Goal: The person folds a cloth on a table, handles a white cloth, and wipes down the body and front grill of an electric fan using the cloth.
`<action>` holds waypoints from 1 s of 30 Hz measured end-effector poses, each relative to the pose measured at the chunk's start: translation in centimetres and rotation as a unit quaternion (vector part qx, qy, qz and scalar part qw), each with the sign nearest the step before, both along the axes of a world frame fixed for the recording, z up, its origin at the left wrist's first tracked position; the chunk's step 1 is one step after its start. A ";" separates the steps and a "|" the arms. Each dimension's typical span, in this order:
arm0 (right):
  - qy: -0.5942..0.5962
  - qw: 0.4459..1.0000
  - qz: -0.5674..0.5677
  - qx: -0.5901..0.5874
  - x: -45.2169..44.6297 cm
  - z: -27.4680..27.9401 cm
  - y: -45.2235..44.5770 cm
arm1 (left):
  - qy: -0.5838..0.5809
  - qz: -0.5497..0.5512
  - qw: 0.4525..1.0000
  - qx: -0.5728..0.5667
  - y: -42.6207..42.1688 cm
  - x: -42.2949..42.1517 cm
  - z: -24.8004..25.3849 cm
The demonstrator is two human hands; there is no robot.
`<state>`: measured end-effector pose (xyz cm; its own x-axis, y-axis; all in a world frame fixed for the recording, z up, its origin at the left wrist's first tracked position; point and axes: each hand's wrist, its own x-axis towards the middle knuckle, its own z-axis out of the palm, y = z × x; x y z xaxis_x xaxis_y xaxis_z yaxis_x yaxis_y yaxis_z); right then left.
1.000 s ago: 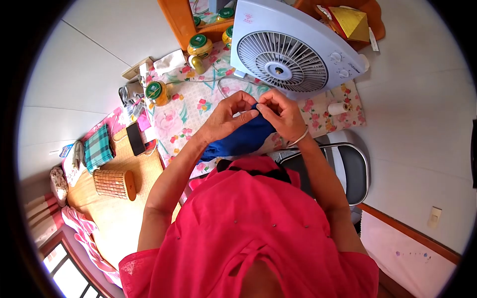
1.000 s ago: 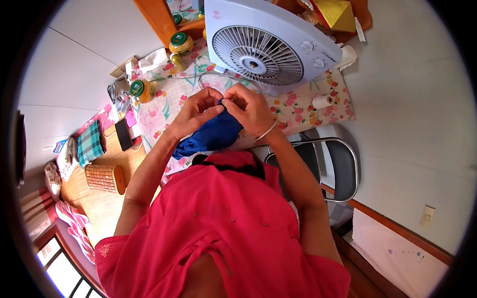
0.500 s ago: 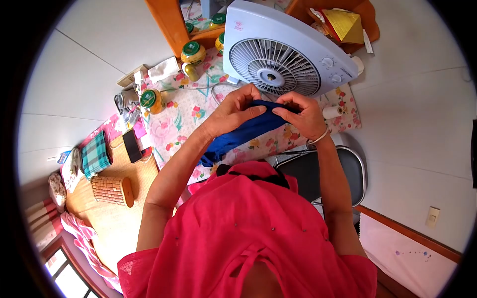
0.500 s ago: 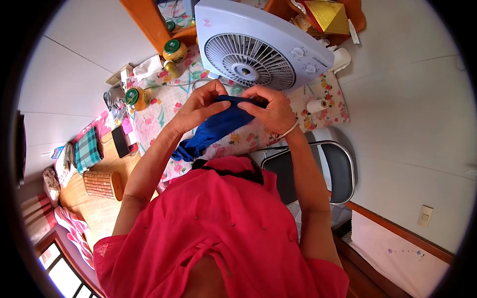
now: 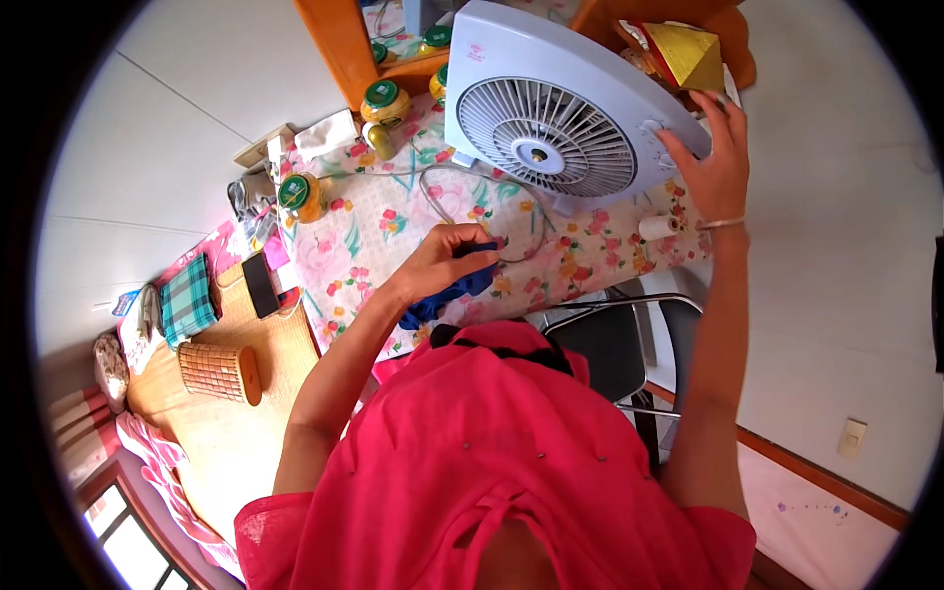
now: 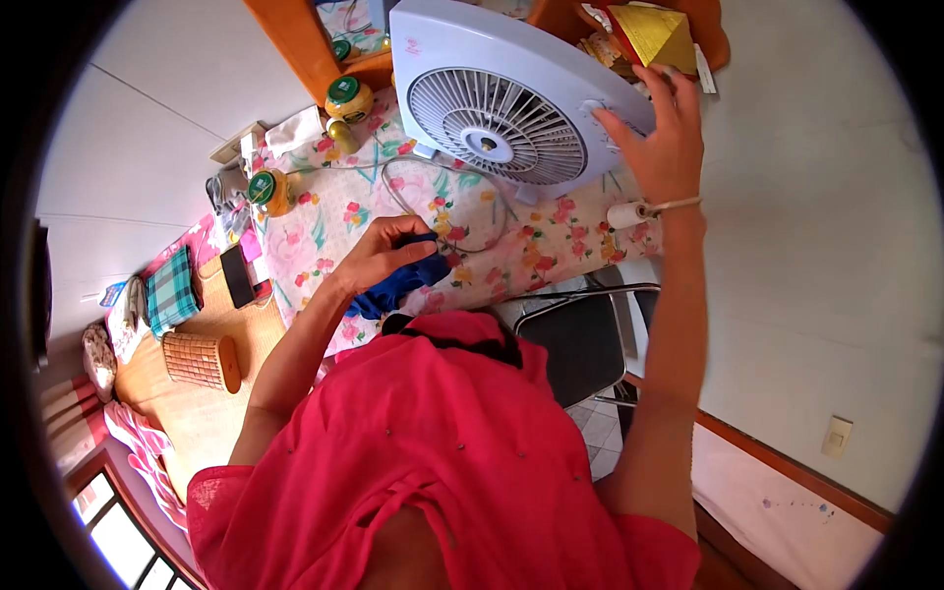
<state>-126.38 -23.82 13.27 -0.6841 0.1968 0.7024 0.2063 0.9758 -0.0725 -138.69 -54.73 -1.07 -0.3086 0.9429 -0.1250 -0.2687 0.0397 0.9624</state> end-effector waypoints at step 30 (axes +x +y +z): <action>-0.275 0.907 0.085 -0.308 -2.3 0.8 -1.3 | -0.056 0.121 0.989 -0.069 -11.4 2.4 -1.1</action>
<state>-128.64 -25.11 14.12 -0.9549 0.2942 0.0393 0.2260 0.8065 -0.5464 -136.32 -66.17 -2.19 -0.5007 0.8144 -0.2934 -0.3903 0.0901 0.9163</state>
